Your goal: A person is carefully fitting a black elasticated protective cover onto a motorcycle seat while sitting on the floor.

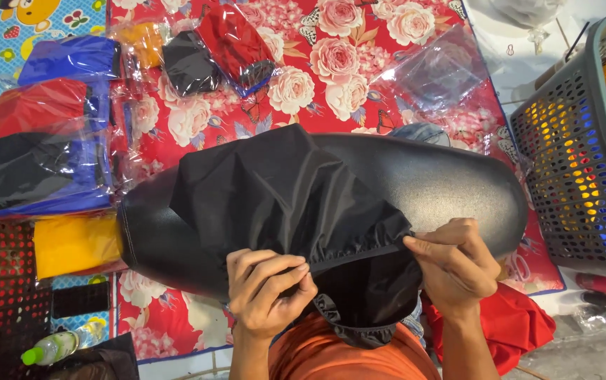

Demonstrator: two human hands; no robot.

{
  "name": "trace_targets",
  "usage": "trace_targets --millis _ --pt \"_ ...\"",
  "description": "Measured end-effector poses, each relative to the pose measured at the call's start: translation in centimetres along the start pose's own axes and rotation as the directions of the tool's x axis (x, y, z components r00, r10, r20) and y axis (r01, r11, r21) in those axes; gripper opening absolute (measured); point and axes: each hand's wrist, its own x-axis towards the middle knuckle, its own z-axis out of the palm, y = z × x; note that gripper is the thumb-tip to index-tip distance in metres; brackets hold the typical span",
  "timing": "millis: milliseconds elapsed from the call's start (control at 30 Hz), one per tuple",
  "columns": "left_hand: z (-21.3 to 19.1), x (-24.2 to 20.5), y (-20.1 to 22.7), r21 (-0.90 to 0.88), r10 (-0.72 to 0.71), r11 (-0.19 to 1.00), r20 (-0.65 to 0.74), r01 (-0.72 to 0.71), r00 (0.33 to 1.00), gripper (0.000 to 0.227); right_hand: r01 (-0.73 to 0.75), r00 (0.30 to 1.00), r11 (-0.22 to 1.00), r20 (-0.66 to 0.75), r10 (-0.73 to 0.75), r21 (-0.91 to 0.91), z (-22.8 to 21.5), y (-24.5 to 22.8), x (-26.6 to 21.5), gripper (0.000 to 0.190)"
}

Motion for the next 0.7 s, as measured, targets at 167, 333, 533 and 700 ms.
trace_targets --millis 167,333,533,700 --pt "-0.5 0.6 0.4 -0.039 -0.109 0.992 0.25 0.122 0.962 0.029 -0.092 0.956 0.996 0.278 0.088 0.0 -0.3 -0.5 0.2 0.044" --pt "-1.1 0.8 -0.7 -0.098 -0.174 0.969 0.385 0.228 0.906 0.008 -0.198 0.825 0.98 0.539 0.169 -0.004 -0.2 -0.6 1.1 0.015" --pt "-1.5 -0.4 -3.0 -0.252 -0.301 0.838 0.524 0.483 0.796 0.012 -0.672 0.668 0.697 0.61 0.426 0.25 0.2 1.7 -1.0 0.018" --pt "-1.7 -0.5 -3.2 -0.29 -0.333 0.795 0.526 0.533 0.782 0.012 -0.724 0.654 0.621 0.587 0.478 0.301 0.0 1.9 -1.2 0.021"
